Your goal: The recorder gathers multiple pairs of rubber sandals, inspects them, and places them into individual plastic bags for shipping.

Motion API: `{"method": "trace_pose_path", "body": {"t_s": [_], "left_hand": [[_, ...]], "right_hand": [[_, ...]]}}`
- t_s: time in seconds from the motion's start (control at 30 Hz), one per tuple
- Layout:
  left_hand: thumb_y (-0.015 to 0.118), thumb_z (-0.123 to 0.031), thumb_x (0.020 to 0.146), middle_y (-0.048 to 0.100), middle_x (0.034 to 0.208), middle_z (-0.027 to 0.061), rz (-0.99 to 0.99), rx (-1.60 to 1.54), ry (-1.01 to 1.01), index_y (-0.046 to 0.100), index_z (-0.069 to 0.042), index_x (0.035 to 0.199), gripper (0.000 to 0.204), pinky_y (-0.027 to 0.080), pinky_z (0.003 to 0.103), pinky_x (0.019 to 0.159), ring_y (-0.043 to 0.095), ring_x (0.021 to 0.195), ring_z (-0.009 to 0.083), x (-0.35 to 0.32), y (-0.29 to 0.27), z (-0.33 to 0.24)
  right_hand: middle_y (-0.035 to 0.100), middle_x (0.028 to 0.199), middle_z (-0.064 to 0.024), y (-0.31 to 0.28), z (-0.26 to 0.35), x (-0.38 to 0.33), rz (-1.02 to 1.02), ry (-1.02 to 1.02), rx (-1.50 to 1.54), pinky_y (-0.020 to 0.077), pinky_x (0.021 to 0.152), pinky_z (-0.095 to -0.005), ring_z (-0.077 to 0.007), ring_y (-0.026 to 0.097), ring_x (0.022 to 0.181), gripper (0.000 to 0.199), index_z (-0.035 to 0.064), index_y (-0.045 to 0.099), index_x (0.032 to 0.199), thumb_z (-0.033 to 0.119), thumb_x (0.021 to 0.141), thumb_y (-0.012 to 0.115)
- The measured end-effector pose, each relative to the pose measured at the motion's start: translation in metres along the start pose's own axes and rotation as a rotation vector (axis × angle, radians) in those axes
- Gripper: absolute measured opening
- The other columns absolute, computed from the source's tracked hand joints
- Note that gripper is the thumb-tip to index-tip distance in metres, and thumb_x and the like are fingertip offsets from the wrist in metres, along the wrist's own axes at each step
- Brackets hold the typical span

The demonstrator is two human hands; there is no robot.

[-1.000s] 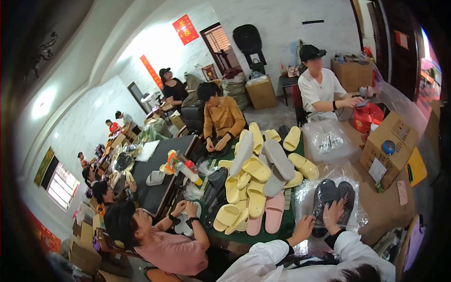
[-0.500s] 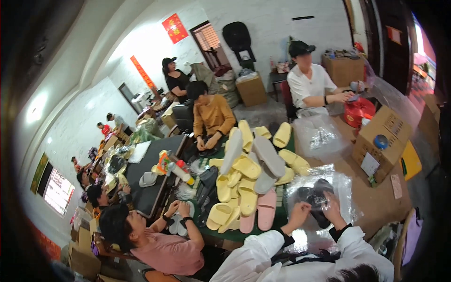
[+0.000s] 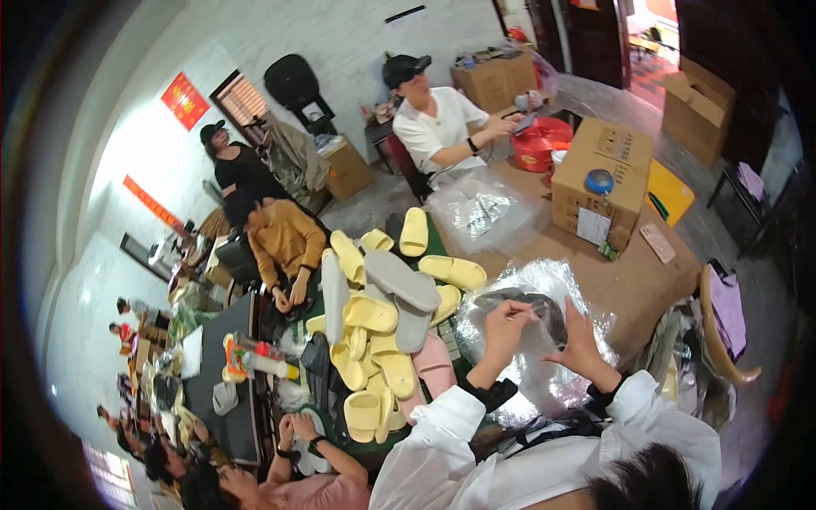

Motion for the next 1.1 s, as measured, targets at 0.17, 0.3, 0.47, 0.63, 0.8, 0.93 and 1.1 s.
{"method": "trace_pose_path", "body": {"t_s": [0.17, 0.3, 0.47, 0.63, 0.8, 0.93, 1.1], "left_hand": [[0.061, 0.005, 0.077, 0.059, 0.085, 0.0038, 0.3, 0.023, 0.114, 0.06, 0.0, 0.088, 0.012, 0.046, 0.022, 0.07, 0.055, 0.076, 0.0094, -0.022, 0.057, -0.014], [0.059, 0.008, 0.077, 0.051, 0.093, 0.0054, 0.429, 0.111, 0.432, 0.058, 0.0, 0.086, 0.012, 0.045, 0.025, 0.076, 0.053, 0.087, 0.0125, -0.033, 0.087, -0.037], [0.057, -0.003, 0.082, 0.049, 0.109, 0.0092, 0.539, -0.012, 0.368, 0.045, -0.003, 0.114, 0.034, 0.043, 0.029, 0.083, 0.052, 0.092, 0.0176, -0.061, 0.144, -0.06], [0.046, -0.03, 0.087, 0.036, 0.125, 0.0108, 0.205, -0.284, 0.45, 0.029, -0.004, 0.127, 0.051, 0.037, 0.036, 0.089, 0.045, 0.106, 0.0247, -0.081, 0.182, -0.025], [0.055, -0.011, 0.08, 0.032, 0.131, 0.0225, 0.813, 0.502, 0.211, 0.021, 0.007, 0.132, 0.065, 0.023, 0.037, 0.105, 0.029, 0.125, 0.0306, -0.096, 0.274, 0.152], [0.062, -0.015, 0.078, 0.031, 0.132, 0.0247, 0.735, 0.488, -0.034, 0.016, 0.002, 0.136, 0.076, 0.029, 0.045, 0.101, 0.034, 0.123, 0.0326, -0.108, 0.312, 0.245], [0.072, -0.031, 0.073, 0.054, 0.111, 0.0083, 0.684, 0.63, -1.05, 0.045, -0.019, 0.121, 0.057, 0.044, 0.056, 0.073, 0.052, 0.101, 0.0269, -0.131, 0.292, 0.33]], "right_hand": [[0.047, 0.124, -0.0217, -0.015, -0.016, -0.016, -0.304, 0.065, 0.075, 0.0405, 0.092, -0.0378, -0.0368, 0.049, 0.11, 0.075, 0.0002, 0.035, 0.13, 0.018, 0.067, 0.072], [0.062, 0.099, -0.0115, -0.034, -0.029, -0.021, -0.352, 0.063, 0.292, 0.0477, 0.077, -0.0329, -0.0295, 0.06, 0.091, 0.024, 0.0059, 0.061, 0.102, 0.013, 0.079, 0.059], [0.063, 0.095, -0.011, -0.069, -0.066, -0.045, -0.518, 0.214, 0.403, 0.0474, 0.076, -0.0327, -0.0279, 0.06, 0.087, 0.02, 0.0045, 0.062, 0.1, 0.014, 0.084, 0.056], [0.063, 0.101, -0.0124, -0.161, -0.086, -0.135, -0.939, 0.227, 0.348, 0.0479, 0.075, -0.0319, -0.0246, 0.062, 0.088, 0.02, 0.0022, 0.062, 0.099, 0.015, 0.084, 0.057], [0.063, 0.091, -0.0113, -0.225, -0.093, -0.232, -1.294, 0.223, 0.231, 0.0478, 0.071, -0.03, -0.0239, 0.061, 0.08, 0.015, -0.0014, 0.062, 0.093, 0.003, 0.079, 0.058], [0.06, 0.083, -0.0116, -0.227, -0.112, -0.297, -1.297, 0.429, -0.139, 0.0459, 0.069, -0.0309, -0.0264, 0.058, 0.076, 0.011, -0.0015, 0.06, 0.086, 0.001, 0.077, 0.057], [0.057, 0.083, -0.0126, -0.193, -0.171, -0.327, -1.132, 0.653, -0.203, 0.0451, 0.068, -0.0332, -0.0295, 0.057, 0.076, 0.01, 0.002, 0.058, 0.086, 0.003, 0.077, 0.054]]}}
Point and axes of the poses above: each hand's wrist, its own x-axis towards the middle knuckle, its own y-axis out of the palm, z = x × y, the point moved 7 cm from there along x, towards the middle knuckle
